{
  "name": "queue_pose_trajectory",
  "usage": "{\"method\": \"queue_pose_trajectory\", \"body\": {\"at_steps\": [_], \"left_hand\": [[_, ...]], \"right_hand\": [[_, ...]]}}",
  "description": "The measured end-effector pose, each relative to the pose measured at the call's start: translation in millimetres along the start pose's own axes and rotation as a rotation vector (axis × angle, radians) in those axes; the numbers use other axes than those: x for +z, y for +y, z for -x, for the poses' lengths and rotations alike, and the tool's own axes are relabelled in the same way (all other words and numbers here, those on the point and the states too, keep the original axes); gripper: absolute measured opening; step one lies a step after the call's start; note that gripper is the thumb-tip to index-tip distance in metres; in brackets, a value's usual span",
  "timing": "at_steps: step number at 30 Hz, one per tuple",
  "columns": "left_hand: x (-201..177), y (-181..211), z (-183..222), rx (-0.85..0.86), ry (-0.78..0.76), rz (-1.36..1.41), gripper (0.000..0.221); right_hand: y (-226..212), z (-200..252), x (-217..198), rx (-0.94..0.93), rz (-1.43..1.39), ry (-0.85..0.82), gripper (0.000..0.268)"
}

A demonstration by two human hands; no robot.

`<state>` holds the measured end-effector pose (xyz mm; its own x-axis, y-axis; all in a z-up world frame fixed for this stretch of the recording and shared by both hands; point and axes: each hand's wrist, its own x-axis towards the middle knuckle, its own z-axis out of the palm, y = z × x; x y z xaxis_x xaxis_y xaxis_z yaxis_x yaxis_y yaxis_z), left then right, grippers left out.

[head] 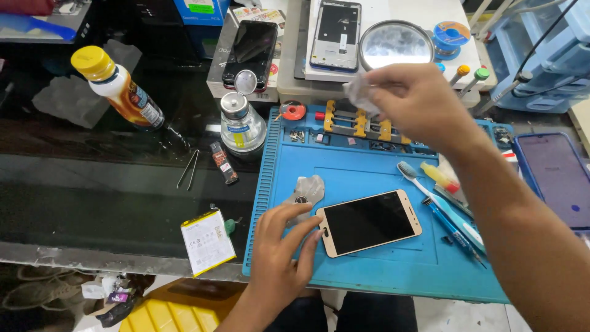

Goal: Applying adhesive to a mobile phone frame and attaching a replacement screen.

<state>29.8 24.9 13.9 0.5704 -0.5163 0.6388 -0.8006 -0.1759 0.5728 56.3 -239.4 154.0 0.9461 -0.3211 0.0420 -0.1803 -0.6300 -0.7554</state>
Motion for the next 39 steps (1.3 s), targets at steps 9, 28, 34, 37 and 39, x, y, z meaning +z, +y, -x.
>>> {"method": "queue_pose_trajectory", "body": {"at_steps": [9,28,34,37,39], "left_hand": [[2.8,-1.2,2.3,-0.022,0.065,-0.143,0.018],[-2.2,0.9,0.8,-0.177,0.212,0.024,0.018],[-2.6,-0.3,1.0,-0.194,0.218,0.031,0.017],[-4.8,1.5,0.2,-0.197,0.219,0.035,0.018],[-5.3,2.1,-0.7,-0.207,0.219,0.040,0.018]], "right_hand": [[-41.8,-87.9,132.8,-0.907,0.126,0.083,0.026],[-19.9,-105.6,166.4,-0.993,0.817,-0.027,0.036],[-22.7,-105.1,161.4,-0.976,0.796,-0.073,0.043],[-25.1,-104.1,155.9,-0.957,0.782,-0.127,0.048],[-26.9,-103.9,153.9,-0.957,0.762,-0.144,0.049]]}}
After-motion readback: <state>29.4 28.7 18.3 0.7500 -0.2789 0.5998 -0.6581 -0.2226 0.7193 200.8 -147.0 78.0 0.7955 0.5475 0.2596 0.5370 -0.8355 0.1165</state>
